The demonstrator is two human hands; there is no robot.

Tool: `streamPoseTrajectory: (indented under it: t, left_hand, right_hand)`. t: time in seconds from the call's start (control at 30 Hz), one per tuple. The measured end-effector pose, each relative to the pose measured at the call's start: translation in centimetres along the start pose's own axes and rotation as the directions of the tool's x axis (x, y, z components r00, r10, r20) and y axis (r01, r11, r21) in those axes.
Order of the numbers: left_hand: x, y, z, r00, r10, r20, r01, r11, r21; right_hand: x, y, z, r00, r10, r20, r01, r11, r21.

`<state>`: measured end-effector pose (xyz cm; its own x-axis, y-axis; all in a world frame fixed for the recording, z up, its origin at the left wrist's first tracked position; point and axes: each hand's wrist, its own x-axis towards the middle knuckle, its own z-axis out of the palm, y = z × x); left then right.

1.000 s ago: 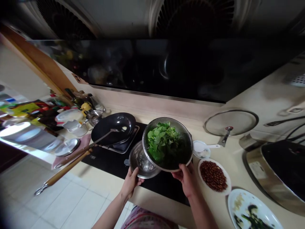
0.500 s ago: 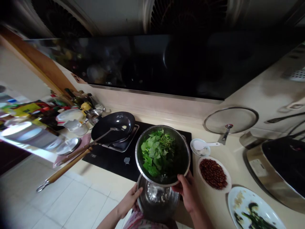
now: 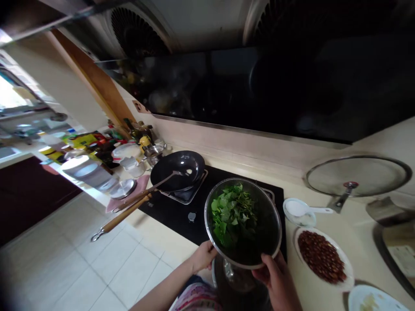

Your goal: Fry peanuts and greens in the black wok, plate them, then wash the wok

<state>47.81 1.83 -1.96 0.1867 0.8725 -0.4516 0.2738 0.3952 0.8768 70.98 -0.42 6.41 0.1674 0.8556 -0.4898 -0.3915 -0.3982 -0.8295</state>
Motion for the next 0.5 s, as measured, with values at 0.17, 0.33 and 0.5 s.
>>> streamPoseTrajectory:
  t: [0.17,0.33,0.5]
  left_hand:
    - [1.4,0.8,0.8,0.996,-0.003,0.085,-0.003,0.997,0.078]
    - [0.6,4.4,-2.6,0.998,0.033,0.06,-0.031,0.999,-0.022]
    - [-2.4,9.2,-4.9,0.965,0.068,0.252,0.037,0.921,-0.389]
  right_hand:
    - [-2.0,0.3,1.2,0.994,-0.058,-0.087,0.063,0.997,0.049]
    - [-3.2,0.2,1.2,0.987,-0.092,-0.129,0.097,0.995,0.028]
    - [-3.8,0.3,-1.5,0.962,-0.135,-0.238,0.092,0.979,-0.182]
